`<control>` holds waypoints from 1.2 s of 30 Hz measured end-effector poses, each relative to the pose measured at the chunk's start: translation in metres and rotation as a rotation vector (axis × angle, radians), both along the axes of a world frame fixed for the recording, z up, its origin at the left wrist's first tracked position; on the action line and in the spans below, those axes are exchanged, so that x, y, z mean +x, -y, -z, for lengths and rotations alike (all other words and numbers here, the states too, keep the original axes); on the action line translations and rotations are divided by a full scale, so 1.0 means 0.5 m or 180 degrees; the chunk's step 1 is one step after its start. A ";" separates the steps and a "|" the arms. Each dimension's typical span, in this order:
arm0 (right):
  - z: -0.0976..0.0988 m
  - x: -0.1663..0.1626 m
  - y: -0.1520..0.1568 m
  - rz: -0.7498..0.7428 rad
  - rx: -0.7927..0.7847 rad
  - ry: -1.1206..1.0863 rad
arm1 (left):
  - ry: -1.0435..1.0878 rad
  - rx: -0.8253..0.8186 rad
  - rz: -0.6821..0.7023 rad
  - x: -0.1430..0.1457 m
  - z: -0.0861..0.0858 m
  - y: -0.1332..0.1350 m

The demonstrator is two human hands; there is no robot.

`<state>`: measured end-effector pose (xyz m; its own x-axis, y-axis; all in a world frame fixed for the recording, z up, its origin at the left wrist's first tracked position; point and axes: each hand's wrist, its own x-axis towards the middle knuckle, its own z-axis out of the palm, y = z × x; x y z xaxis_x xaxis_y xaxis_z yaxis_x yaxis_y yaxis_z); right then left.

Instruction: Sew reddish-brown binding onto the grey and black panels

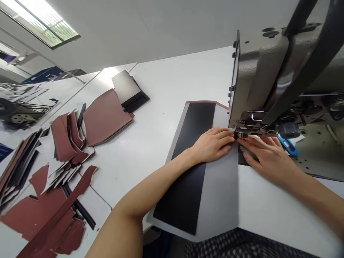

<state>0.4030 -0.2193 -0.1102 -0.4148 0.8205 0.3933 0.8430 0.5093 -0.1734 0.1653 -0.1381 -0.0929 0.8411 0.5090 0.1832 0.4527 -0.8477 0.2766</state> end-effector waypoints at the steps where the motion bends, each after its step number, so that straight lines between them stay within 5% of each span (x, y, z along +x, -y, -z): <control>1: -0.002 0.003 0.002 0.0002 0.0086 -0.0025 | -0.0002 0.0021 -0.0031 0.003 0.000 -0.004; 6: -0.018 0.036 0.017 0.0159 0.0512 -0.0327 | 0.0028 0.0108 -0.0157 0.013 0.002 -0.016; 10: -0.034 0.085 0.030 0.0793 0.0469 -0.0193 | -0.0003 0.0061 -0.0152 0.009 0.002 -0.017; 16: -0.041 0.183 0.014 0.2272 -0.0605 -0.0475 | 0.0127 0.0091 -0.0152 0.007 0.003 -0.017; 22: -0.056 0.191 -0.016 0.2368 -0.1027 -0.0707 | 0.0137 0.0110 -0.0126 0.007 0.009 -0.024; 28: -0.096 0.153 0.061 0.2696 -0.0616 -0.1443 | 0.0646 0.0008 -0.0475 0.009 -0.023 0.025; 30: -0.103 0.107 0.099 0.2535 -0.0599 -0.2085 | 0.1094 -0.0776 -0.0570 0.019 -0.043 0.074; 33: -0.104 0.023 0.135 0.1442 -0.1060 -0.2385 | 0.1600 -0.2428 -0.0533 0.035 -0.063 0.139; 36: -0.096 -0.028 0.133 0.0683 -0.1380 -0.2150 | 0.1565 -0.2938 -0.0865 0.032 -0.066 0.142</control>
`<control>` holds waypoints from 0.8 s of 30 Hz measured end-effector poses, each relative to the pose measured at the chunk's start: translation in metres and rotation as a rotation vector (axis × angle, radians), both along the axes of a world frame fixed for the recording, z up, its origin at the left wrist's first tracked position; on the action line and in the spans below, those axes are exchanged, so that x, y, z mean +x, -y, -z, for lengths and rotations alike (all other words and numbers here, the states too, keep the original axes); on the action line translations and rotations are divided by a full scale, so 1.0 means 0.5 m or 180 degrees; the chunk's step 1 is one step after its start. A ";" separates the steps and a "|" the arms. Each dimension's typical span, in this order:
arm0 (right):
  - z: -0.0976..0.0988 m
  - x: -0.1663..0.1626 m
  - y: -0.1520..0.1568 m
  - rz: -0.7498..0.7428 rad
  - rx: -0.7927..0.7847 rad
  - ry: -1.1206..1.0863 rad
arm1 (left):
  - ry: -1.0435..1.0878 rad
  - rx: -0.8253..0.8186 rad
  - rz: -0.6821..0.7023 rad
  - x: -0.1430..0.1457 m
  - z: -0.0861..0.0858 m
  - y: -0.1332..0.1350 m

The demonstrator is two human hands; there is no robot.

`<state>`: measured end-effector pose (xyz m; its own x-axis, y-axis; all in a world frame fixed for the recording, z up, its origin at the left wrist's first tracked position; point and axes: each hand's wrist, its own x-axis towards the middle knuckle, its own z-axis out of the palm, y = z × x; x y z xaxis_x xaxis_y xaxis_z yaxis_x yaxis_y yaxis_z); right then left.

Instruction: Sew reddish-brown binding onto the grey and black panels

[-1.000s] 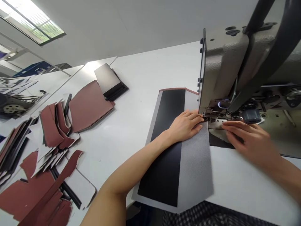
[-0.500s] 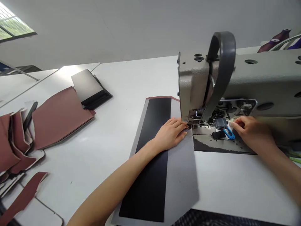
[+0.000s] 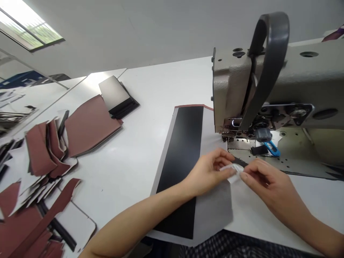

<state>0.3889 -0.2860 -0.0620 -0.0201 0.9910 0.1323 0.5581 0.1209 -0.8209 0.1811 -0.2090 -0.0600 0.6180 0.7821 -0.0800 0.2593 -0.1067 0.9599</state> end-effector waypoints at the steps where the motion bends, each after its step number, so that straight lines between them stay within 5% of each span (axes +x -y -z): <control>1: 0.004 -0.005 -0.007 -0.0139 0.0020 0.0111 | -0.0226 0.0129 -0.0055 -0.006 0.001 -0.014; 6: 0.037 0.022 -0.045 -0.0438 0.0600 0.0994 | -0.1300 0.1721 0.0103 -0.021 0.015 -0.100; 11: 0.065 0.034 -0.073 -0.0682 0.1211 0.1596 | -0.1389 0.2987 0.0304 -0.015 0.054 -0.103; 18: 0.075 0.030 -0.121 -0.1011 0.1596 0.1854 | -0.1345 0.3689 0.0833 -0.052 0.076 -0.101; 24: 0.084 0.028 -0.131 -0.1046 0.1779 0.1912 | -0.1210 0.3615 0.0946 -0.061 0.079 -0.116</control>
<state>0.4031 -0.2206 -0.1039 -0.5145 0.7165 0.4711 0.7426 0.6470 -0.1730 0.1506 -0.1509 -0.0994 0.8696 0.3585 0.3396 0.3249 -0.9332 0.1534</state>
